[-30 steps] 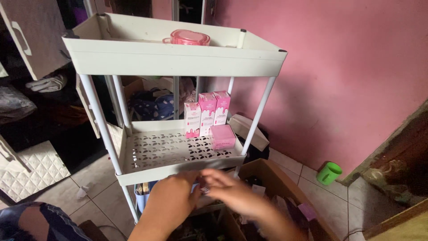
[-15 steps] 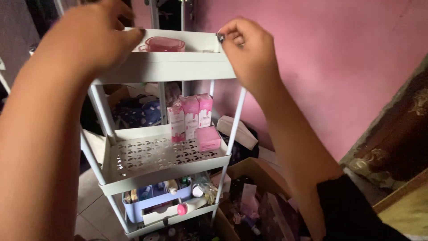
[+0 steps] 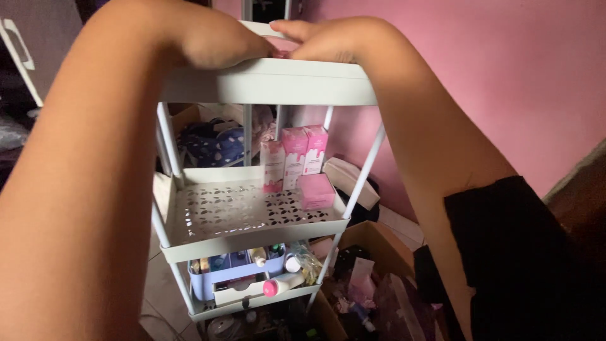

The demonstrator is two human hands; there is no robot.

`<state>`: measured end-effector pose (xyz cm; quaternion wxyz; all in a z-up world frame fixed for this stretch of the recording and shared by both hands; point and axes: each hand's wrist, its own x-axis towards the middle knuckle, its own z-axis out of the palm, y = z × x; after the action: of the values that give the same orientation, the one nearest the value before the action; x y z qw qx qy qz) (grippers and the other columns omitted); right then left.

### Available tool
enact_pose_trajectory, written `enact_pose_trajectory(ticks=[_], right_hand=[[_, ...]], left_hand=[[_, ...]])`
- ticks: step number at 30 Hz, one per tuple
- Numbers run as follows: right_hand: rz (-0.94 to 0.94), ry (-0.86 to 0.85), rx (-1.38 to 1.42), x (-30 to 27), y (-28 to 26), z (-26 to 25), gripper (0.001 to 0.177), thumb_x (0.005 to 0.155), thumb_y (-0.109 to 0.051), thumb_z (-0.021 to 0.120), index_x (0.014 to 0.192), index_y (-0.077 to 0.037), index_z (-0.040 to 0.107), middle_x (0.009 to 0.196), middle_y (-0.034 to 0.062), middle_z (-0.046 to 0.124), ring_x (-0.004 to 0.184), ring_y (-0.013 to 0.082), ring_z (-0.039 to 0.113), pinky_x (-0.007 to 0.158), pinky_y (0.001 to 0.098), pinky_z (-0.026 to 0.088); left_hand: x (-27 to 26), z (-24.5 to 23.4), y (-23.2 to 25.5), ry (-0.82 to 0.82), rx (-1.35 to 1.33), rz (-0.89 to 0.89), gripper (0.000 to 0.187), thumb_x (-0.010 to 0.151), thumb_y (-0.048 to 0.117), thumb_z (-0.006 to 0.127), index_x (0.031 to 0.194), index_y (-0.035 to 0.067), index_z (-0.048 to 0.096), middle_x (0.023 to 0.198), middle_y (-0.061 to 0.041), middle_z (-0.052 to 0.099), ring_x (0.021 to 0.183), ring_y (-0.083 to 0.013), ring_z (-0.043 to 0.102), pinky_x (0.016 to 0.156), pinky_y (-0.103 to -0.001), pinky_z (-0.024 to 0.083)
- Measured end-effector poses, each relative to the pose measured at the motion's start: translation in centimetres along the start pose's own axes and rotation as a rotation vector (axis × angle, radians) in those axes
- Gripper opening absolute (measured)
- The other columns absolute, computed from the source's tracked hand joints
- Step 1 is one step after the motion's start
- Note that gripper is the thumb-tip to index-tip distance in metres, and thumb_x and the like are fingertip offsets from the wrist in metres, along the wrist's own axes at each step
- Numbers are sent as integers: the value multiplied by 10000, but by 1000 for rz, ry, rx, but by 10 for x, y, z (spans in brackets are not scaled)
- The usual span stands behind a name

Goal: Organizing various skincare and cosmetic products onto a multi-tiered rolling cart.

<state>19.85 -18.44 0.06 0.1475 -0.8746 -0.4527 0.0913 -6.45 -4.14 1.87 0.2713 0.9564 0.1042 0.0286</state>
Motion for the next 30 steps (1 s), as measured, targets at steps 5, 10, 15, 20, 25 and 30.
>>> enact_pose_trajectory(ticks=[5, 10, 15, 20, 25, 30], right_hand=[[67, 14, -177, -28, -53, 12, 962, 749, -472, 735, 1612, -270, 361, 1560, 55, 535, 1370, 191, 527, 1074, 356, 425], [71, 87, -225, 11, 8, 2, 1002, 760, -383, 791, 1617, -181, 311, 1611, 119, 423, 1447, 225, 437, 1130, 344, 373], [-28, 10, -125, -3, -18, 7, 1046, 731, -340, 770, 1598, -103, 235, 1615, 89, 396, 1464, 192, 420, 1122, 325, 381], [-27, 35, -185, 4, -11, 7, 959, 763, -350, 751, 1598, -116, 340, 1562, 100, 507, 1413, 201, 500, 1107, 331, 414], [-109, 20, -155, 4, -9, 7, 886, 808, -320, 783, 1549, -91, 356, 1466, 98, 525, 1323, 200, 511, 1036, 331, 420], [23, 135, 24, -18, -32, 10, 813, 768, -272, 746, 1528, -114, 503, 1290, 158, 690, 1150, 251, 666, 913, 374, 513]], left_hand=[[-33, 1, 12, 90, -24, -45, 434, 986, 390, 555, 1264, 100, 716, 1170, -216, 731, 993, -335, 699, 818, -464, 535], [-11, 5, 4, 99, -90, 101, 437, 977, 440, 569, 1285, 161, 704, 1124, -124, 738, 934, -275, 686, 803, -425, 533], [10, 5, -6, 112, -38, 142, 401, 993, 417, 571, 1298, 200, 716, 1086, -132, 765, 892, -271, 703, 765, -429, 551], [-1, 3, -2, 133, -13, 124, 412, 970, 436, 576, 1244, 159, 711, 1050, -149, 750, 858, -288, 696, 750, -458, 553], [-4, 5, 1, 91, -93, 53, 385, 986, 423, 577, 1250, 191, 734, 1032, -145, 756, 838, -283, 686, 717, -460, 553], [-17, 4, 8, 292, 147, 66, 518, 949, 508, 679, 1221, 67, 695, 1035, -208, 718, 853, -344, 701, 736, -490, 547]])
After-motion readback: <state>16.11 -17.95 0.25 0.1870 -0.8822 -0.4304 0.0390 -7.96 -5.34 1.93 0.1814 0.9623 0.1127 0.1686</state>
